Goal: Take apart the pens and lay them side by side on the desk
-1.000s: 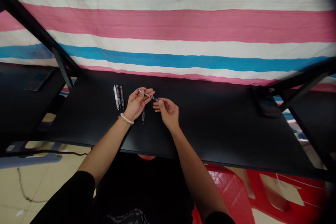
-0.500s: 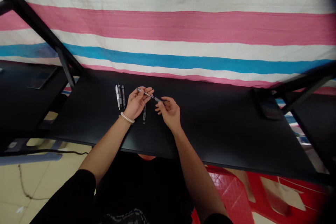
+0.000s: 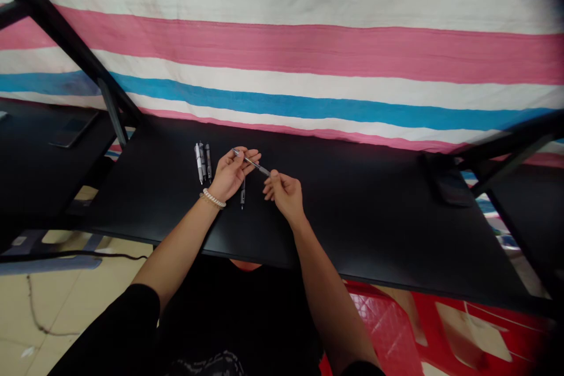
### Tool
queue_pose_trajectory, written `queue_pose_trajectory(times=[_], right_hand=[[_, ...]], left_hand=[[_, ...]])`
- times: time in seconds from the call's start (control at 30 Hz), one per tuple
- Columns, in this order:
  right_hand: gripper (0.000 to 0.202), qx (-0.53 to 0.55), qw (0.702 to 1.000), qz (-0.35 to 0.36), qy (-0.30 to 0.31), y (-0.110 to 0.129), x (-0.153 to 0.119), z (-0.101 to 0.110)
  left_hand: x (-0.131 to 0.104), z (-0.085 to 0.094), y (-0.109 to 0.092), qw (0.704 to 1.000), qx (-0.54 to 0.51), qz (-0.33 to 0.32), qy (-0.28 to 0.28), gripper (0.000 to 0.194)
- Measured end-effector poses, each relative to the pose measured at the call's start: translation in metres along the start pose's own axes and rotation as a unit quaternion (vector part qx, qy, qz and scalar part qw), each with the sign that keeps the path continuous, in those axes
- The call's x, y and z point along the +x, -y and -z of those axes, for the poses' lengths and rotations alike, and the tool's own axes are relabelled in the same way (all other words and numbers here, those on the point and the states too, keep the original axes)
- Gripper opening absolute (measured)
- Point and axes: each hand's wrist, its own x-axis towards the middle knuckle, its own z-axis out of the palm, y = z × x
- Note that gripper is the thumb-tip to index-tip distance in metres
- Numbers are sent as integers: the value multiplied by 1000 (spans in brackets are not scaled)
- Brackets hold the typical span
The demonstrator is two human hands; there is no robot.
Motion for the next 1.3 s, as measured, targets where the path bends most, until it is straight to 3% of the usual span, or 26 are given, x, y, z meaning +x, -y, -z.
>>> queue_pose_trajectory(times=[0.17,0.4,0.53,0.73,1.1,1.3], right_hand=[[48,-2,999,29,13,2,0,1],[48,-24,997,14,66,0,0,0],[38,-55,994,54,82,-3,-2,-2],[37,-57,996,53,45,-5,1,0],[29,-45,998,24,35,-10,7,0],[26,-77,996,30,35,-13,7,0]], left_hand=[[0,0,-1,1000,5,6,-10,16],[0,-3,-6,998,-41,37,-4,14],[-2,-3,-19,985,-145,92,14,46],[-5,6,-40,979,-170,108,-26,50],[-1,21,-64,976,-202,11,-81,49],[-10,26,-96,979,-166,-42,-111,46]])
